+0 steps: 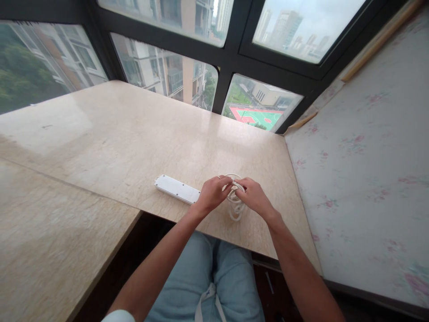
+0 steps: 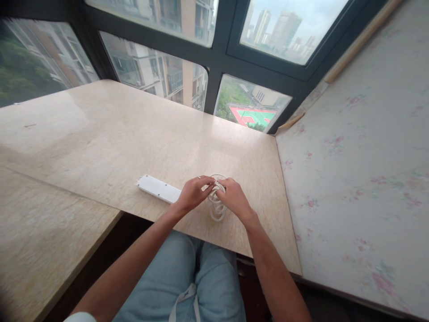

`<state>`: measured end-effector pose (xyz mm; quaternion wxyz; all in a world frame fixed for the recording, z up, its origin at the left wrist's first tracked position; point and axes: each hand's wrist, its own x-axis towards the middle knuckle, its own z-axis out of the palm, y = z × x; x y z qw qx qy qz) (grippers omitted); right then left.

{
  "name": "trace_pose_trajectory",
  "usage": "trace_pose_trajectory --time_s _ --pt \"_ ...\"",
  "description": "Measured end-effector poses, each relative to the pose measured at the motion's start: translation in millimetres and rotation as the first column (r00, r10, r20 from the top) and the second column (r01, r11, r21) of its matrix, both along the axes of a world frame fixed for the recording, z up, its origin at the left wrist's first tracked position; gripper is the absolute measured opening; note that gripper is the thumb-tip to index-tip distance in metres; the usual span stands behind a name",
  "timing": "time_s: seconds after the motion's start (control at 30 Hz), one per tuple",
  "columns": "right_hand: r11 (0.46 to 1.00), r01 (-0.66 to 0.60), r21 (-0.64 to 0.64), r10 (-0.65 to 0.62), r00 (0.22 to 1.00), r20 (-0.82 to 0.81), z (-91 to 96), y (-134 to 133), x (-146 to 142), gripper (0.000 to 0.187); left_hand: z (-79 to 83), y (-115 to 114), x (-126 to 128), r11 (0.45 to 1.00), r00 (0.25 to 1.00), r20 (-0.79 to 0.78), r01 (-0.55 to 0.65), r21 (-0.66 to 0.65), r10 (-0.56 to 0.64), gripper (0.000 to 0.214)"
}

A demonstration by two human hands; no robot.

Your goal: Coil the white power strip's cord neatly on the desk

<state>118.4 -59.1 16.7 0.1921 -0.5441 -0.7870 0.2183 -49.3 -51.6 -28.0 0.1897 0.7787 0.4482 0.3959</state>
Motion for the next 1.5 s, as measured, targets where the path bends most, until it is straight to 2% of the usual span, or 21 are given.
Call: trace_pose_trajectory --time_s 0.13,0.3,0.4,0.47,0.57,0.67,0.8,0.87,0.9,0.97,1.03,1.1,1.13,1.17,1.2,1.23,1.33,1.37,1.43,1.5 --pt "0.998 0.012 0.061 -0.017 0.996 0.088 -7.8 -2 -6 0.032 11.3 -5 -1 0.995 0.977 -0.199 -0.087 -0.039 0.078 0.022" --pt "0.988 0.044 0.148 -0.068 0.985 0.159 -12.3 -7 -10 0.053 11.2 -11 2 0.933 0.944 -0.243 -0.278 -0.229 0.221 0.028" --pt "0.984 0.092 0.152 -0.127 0.962 0.241 -14.1 -10 -8 0.059 6.7 -15 3 0.888 0.93 -0.272 -0.331 -0.32 0.249 0.031" --pt "0.981 0.105 0.162 -0.146 0.952 0.267 -16.1 -11 -5 0.058 3.2 -17 3 0.881 0.927 -0.28 -0.338 -0.331 0.25 0.029" --pt "0.973 0.117 0.199 -0.17 0.946 0.276 -19.3 -12 -1 0.058 -2.4 -20 3 0.907 0.924 -0.282 -0.333 -0.259 0.258 0.02" --pt "0.965 0.109 0.238 -0.181 0.935 0.304 -21.2 -13 0 0.058 -7.3 -23 3 0.92 0.922 -0.247 -0.346 -0.185 0.297 0.018" --pt "0.958 0.053 0.281 -0.153 0.924 0.35 -22.3 -14 0 0.056 -11.5 -20 6 0.927 0.94 -0.134 -0.334 -0.171 0.314 0.021" --pt "0.956 0.043 0.289 -0.148 0.924 0.352 -23.1 -13 1 0.055 -12.2 -15 9 0.923 0.954 -0.005 -0.293 -0.251 0.301 0.022" --pt "0.955 0.041 0.293 -0.146 0.927 0.346 -23.7 -13 2 0.055 -12.2 -12 10 0.909 0.954 0.085 -0.245 -0.339 0.289 0.02" --pt "0.952 0.036 0.304 -0.14 0.934 0.328 -25.4 -13 4 0.055 -11.2 -6 10 0.835 0.924 0.279 -0.072 -0.546 0.262 0.015" --pt "0.948 0.031 0.315 -0.132 0.943 0.304 -28.0 -14 7 0.054 -9.2 -2 8 0.697 0.871 0.428 0.15 -0.701 0.242 0.006" --pt "0.943 0.032 0.33 -0.13 0.952 0.278 -31.5 -15 9 0.053 -6.9 0 4 0.568 0.824 0.527 0.335 -0.752 0.211 0.01" --pt "0.941 0.035 0.337 -0.13 0.956 0.264 -33.4 -16 11 0.052 -6.0 0 2 0.522 0.809 0.556 0.396 -0.756 0.192 0.014" --pt "0.938 0.039 0.344 -0.13 0.96 0.246 -35.4 -16 11 0.051 -5.3 -1 1 0.499 0.799 0.576 0.433 -0.751 0.174 0.017" --pt "0.936 0.048 0.349 -0.131 0.967 0.22 -37.5 -16 12 0.051 -5.0 -2 0 0.508 0.793 0.589 0.448 -0.736 0.154 0.019" --pt "0.933 0.06 0.354 -0.132 0.974 0.182 -39.5 -16 13 0.05 -5.1 -3 0 0.55 0.798 0.587 0.432 -0.714 0.135 0.019" --pt "0.927 0.107 0.36 -0.118 0.993 0.009 -44.8 -15 15 0.047 -6.9 -5 3 0.759 0.856 0.509 0.275 -0.59 0.085 0.016" --pt "0.927 0.126 0.353 -0.112 0.992 -0.058 -46.2 -14 16 0.046 -7.8 -6 4 0.811 0.875 0.478 0.224 -0.54 0.077 0.016" --pt "0.938 0.158 0.308 -0.103 0.977 -0.187 -48.1 -13 18 0.043 -9.8 -7 7 0.87 0.897 0.436 0.156 -0.468 0.074 0.018" --pt "0.956 0.186 0.225 -0.114 0.948 -0.297 -48.9 -12 19 0.04 -11.9 -8 10 0.903 0.901 0.425 0.109 -0.416 0.087 0.015"
